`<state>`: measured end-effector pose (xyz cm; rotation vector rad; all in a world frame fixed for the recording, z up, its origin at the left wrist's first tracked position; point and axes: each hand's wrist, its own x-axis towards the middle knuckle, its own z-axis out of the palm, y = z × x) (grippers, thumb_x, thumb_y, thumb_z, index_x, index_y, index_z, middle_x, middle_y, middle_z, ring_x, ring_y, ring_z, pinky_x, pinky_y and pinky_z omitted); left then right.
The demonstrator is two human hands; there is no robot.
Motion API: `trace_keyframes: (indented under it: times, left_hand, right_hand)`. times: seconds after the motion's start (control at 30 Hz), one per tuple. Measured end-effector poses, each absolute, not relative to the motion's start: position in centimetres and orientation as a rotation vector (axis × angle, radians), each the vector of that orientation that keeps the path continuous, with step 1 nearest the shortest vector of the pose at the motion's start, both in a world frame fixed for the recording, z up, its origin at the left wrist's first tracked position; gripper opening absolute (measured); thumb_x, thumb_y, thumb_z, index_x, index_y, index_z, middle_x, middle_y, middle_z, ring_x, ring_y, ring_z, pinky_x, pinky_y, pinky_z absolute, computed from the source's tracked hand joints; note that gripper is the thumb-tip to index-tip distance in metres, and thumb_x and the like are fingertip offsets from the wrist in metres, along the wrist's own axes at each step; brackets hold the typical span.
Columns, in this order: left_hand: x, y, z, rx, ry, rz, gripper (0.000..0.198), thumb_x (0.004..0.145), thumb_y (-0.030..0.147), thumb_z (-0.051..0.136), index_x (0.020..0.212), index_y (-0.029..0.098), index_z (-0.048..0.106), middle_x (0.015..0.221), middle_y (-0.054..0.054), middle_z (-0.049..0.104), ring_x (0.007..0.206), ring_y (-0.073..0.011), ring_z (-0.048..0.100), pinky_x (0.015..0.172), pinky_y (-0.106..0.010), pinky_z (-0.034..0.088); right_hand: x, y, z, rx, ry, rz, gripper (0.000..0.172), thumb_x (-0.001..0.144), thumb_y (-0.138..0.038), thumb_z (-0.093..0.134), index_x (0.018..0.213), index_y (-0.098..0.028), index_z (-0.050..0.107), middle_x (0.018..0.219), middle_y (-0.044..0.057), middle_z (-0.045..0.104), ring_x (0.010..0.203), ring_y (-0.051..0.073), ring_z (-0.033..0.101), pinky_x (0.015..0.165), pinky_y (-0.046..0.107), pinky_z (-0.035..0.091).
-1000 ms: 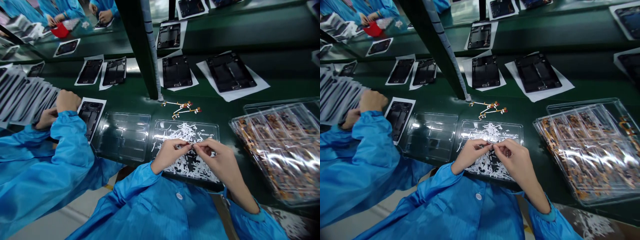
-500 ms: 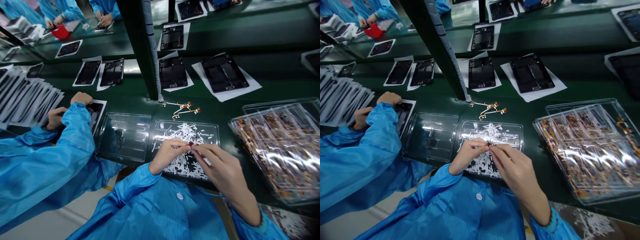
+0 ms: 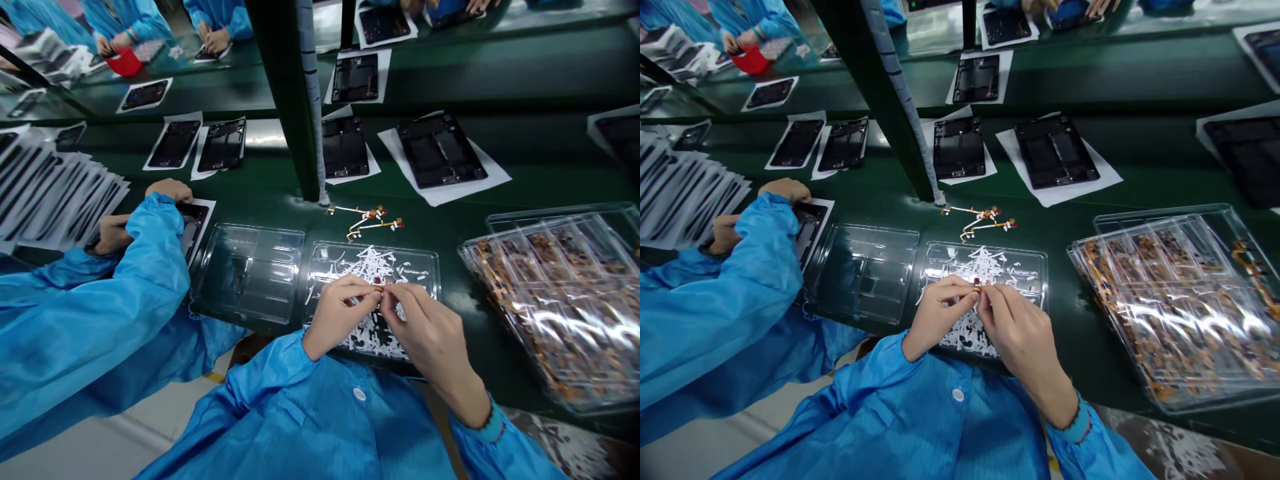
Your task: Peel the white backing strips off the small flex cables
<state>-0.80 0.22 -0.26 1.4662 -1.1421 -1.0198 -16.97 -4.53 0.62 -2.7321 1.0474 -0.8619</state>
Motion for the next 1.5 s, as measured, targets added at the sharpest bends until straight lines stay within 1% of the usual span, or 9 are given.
trace_keyframes:
  times: [0.27,0.37,0.47,0.57,0.67,0.83,1.07,1.33,1.5]
  left_hand:
    - [1.5,1.7,1.7,1.515,-1.283,-0.967,0.017,0.092,0.029,0.07,0.095,0.019,0.083,0.093,-0.007,0.076,0.074,-0.0139,0.065,0.057,-0.024,0.045]
    - [3.2,2.3,2.9,1.55,-1.286,-0.966,0.017,0.092,0.029,0.069,0.09,0.018,0.082,0.09,-0.007,0.075,0.077,-0.0151,0.065,0.058,-0.024,0.045]
    - [5.6,3.0,4.3,1.549,-1.157,-0.992,0.018,0.089,0.031,0.071,0.081,0.017,0.079,0.082,-0.006,0.072,0.069,-0.0131,0.061,0.054,-0.023,0.042]
    - [9.4,4.4,4.8,1.537,-0.761,-0.968,0.021,0.081,0.036,0.075,0.076,0.016,0.074,0.072,-0.002,0.065,0.055,-0.0095,0.052,0.044,-0.021,0.037]
    - [14.2,6.2,3.1,1.592,-0.426,-0.828,0.028,0.076,0.042,0.073,0.08,0.015,0.068,0.067,0.001,0.058,0.052,-0.0085,0.049,0.042,-0.019,0.034]
    - [19.9,8.7,-2.5,1.674,-0.308,-0.629,0.038,0.074,0.048,0.071,0.087,0.012,0.066,0.067,0.002,0.055,0.053,-0.0073,0.048,0.045,-0.018,0.039]
    - [20.2,10.5,-4.8,1.895,-0.356,-0.336,0.047,0.086,0.037,0.066,0.128,0.015,0.065,0.074,0.0,0.065,0.054,-0.0117,0.054,0.05,-0.022,0.043]
    - [14.7,10.3,-5.1,1.966,-0.523,-0.026,0.028,0.098,0.029,0.049,0.108,0.017,0.072,0.085,-0.005,0.069,0.074,-0.018,0.063,0.074,-0.03,0.051]
    - [10.2,6.0,-0.9,1.839,-1.112,-0.344,0.022,0.099,0.024,0.053,0.102,0.022,0.075,0.096,-0.004,0.071,0.082,-0.0163,0.066,0.079,-0.028,0.052]
  right_hand:
    - [-18.7,-6.1,1.8,-2.396,1.163,-0.816,0.004,0.096,-0.021,0.055,0.092,-0.022,0.057,0.078,0.0,0.063,0.062,0.013,0.06,0.059,0.027,0.046]
    - [-21.4,-6.9,1.3,-2.303,1.18,-0.652,0.031,0.1,-0.039,0.054,0.073,-0.023,0.052,0.061,-0.003,0.051,0.05,0.013,0.047,0.051,0.029,0.035]
    - [-22.9,-7.5,0.6,-2.366,1.183,-0.476,0.056,0.102,-0.055,0.048,0.058,-0.023,0.034,0.049,-0.003,0.034,0.044,0.013,0.032,0.049,0.032,0.025]
    - [-21.6,-8.8,0.7,-2.431,1.134,-0.362,0.051,0.102,-0.057,0.046,0.065,-0.022,0.048,0.055,-0.001,0.049,0.048,0.014,0.044,0.051,0.031,0.028]
    - [-17.9,-11.7,0.9,-2.51,1.042,-0.291,0.035,0.102,-0.049,0.049,0.088,-0.022,0.066,0.082,0.004,0.068,0.065,0.018,0.06,0.057,0.031,0.037]
    - [-11.5,-18.2,-1.1,-2.608,0.995,-0.209,0.026,0.095,-0.038,0.057,0.106,-0.019,0.071,0.105,0.011,0.069,0.079,0.021,0.063,0.06,0.031,0.039]
    - [-9.2,-21.8,-3.9,-2.59,0.859,0.011,0.026,0.097,-0.04,0.062,0.09,-0.015,0.067,0.081,0.003,0.066,0.07,0.014,0.06,0.063,0.028,0.046]
    - [-10.1,-21.5,-4.3,-2.506,0.869,0.016,0.029,0.089,-0.04,0.068,0.109,-0.018,0.069,0.102,0.009,0.069,0.087,0.02,0.064,0.072,0.032,0.048]
    - [-10.3,-22.0,-3.9,-2.489,0.834,0.032,0.022,0.091,-0.036,0.068,0.1,-0.017,0.068,0.099,0.006,0.067,0.087,0.018,0.063,0.076,0.032,0.049]
